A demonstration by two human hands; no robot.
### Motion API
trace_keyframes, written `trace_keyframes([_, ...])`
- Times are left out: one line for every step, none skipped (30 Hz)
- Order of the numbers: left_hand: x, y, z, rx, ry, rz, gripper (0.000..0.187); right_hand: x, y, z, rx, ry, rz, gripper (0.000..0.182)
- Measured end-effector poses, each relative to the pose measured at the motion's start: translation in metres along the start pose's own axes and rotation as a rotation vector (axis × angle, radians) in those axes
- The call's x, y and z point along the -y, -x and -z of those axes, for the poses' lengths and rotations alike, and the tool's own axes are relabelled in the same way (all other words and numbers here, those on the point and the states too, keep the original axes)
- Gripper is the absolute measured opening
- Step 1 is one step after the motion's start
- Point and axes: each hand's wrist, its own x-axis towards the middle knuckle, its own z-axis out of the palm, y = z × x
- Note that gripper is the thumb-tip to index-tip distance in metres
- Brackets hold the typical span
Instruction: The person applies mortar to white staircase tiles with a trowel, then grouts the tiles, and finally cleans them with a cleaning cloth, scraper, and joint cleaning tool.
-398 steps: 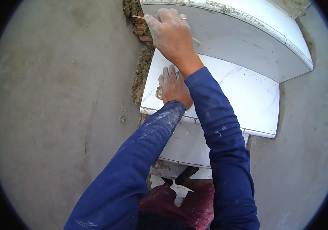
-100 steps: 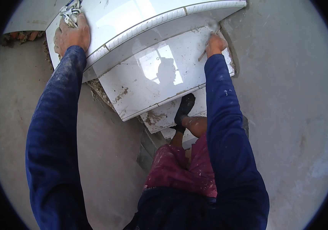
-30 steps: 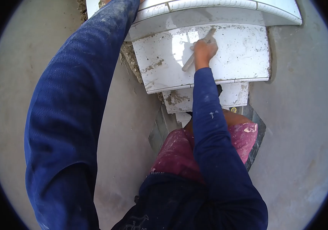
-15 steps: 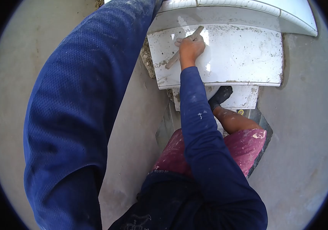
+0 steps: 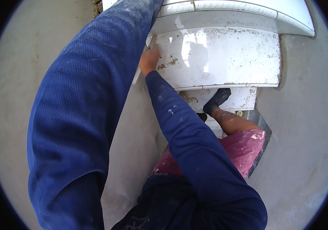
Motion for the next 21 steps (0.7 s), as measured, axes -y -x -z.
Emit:
trace_keyframes([0.003,-0.003,-0.006,-0.036,-0.003,-0.015,0.069,-0.014,0.001,-0.015,0.113,0.037,0.063,0.019])
trace_keyframes([0.003,-0.005,-0.008,-0.023,0.002,-0.008,0.069,-0.018,0.005,-0.016,0.229,0.08,0.117,0.019])
trace_keyframes([0.004,-0.006,-0.009,-0.011,0.003,-0.002,0.069,-0.023,0.006,-0.016,0.157,0.071,0.128,0.019])
trace_keyframes([0.006,-0.009,-0.009,-0.006,0.002,0.0,0.069,-0.027,0.007,-0.017,0.084,0.063,0.139,0.019])
trace_keyframes([0.008,-0.012,-0.008,-0.008,-0.014,0.004,0.069,-0.01,0.007,-0.005,0.058,-0.006,0.005,0.02])
trace_keyframes([0.007,-0.012,-0.007,-0.002,-0.024,0.006,0.069,-0.006,0.007,0.004,0.025,-0.071,-0.132,0.02])
trace_keyframes([0.004,-0.009,-0.007,0.014,-0.03,0.008,0.069,-0.004,0.014,0.009,0.047,-0.009,-0.095,0.022])
trace_keyframes([0.003,-0.005,-0.009,-0.019,-0.04,-0.002,0.069,-0.008,0.015,0.004,0.056,0.054,-0.049,0.024])
trace_keyframes([0.002,-0.001,-0.011,-0.054,-0.033,-0.014,0.069,-0.01,0.008,0.002,0.051,0.124,0.006,0.027])
trace_keyframes([0.0,0.0,-0.013,-0.086,-0.018,-0.021,0.069,-0.008,-0.001,0.011,0.261,0.134,-0.046,0.026])
trace_keyframes([-0.003,0.0,-0.01,-0.035,-0.019,-0.014,0.068,0.003,-0.009,0.024,0.473,0.15,-0.094,0.027])
trace_keyframes([-0.001,-0.004,-0.008,0.015,-0.024,-0.008,0.068,0.008,-0.015,0.049,0.334,0.195,0.027,0.026])
trace_keyframes([0.013,-0.017,-0.021,0.019,-0.049,-0.033,0.078,0.02,-0.017,0.084,0.203,0.238,0.15,0.025])
trace_keyframes([0.028,-0.029,-0.036,0.016,-0.081,-0.056,0.088,0.026,-0.024,0.117,0.08,0.276,0.275,0.025])
trace_keyframes([0.03,-0.03,-0.038,-0.005,-0.103,-0.062,0.089,0.018,-0.044,0.156,-0.01,0.253,0.351,0.032])
trace_keyframes([0.031,-0.033,-0.039,-0.007,-0.094,-0.066,0.09,0.022,-0.061,0.208,-0.176,0.403,0.367,0.034])
trace_keyframes([0.034,-0.032,-0.04,-0.002,-0.092,-0.068,0.09,0.039,-0.078,0.261,-0.239,0.457,0.344,0.031])
trace_keyframes([0.033,-0.032,-0.041,-0.002,-0.087,-0.069,0.09,0.045,-0.101,0.31,-0.367,0.581,0.323,0.029])
trace_keyframes([0.029,-0.031,-0.037,0.026,-0.071,-0.038,0.091,0.036,-0.129,0.354,-0.567,0.785,0.363,0.029])
trace_keyframes([0.03,-0.031,-0.039,0.023,-0.079,-0.045,0.091,0.039,-0.15,0.392,-0.615,0.813,0.343,0.03])
trace_keyframes([0.032,-0.035,-0.042,0.013,-0.088,-0.052,0.091,0.021,-0.18,0.423,-0.692,0.89,0.336,0.032])
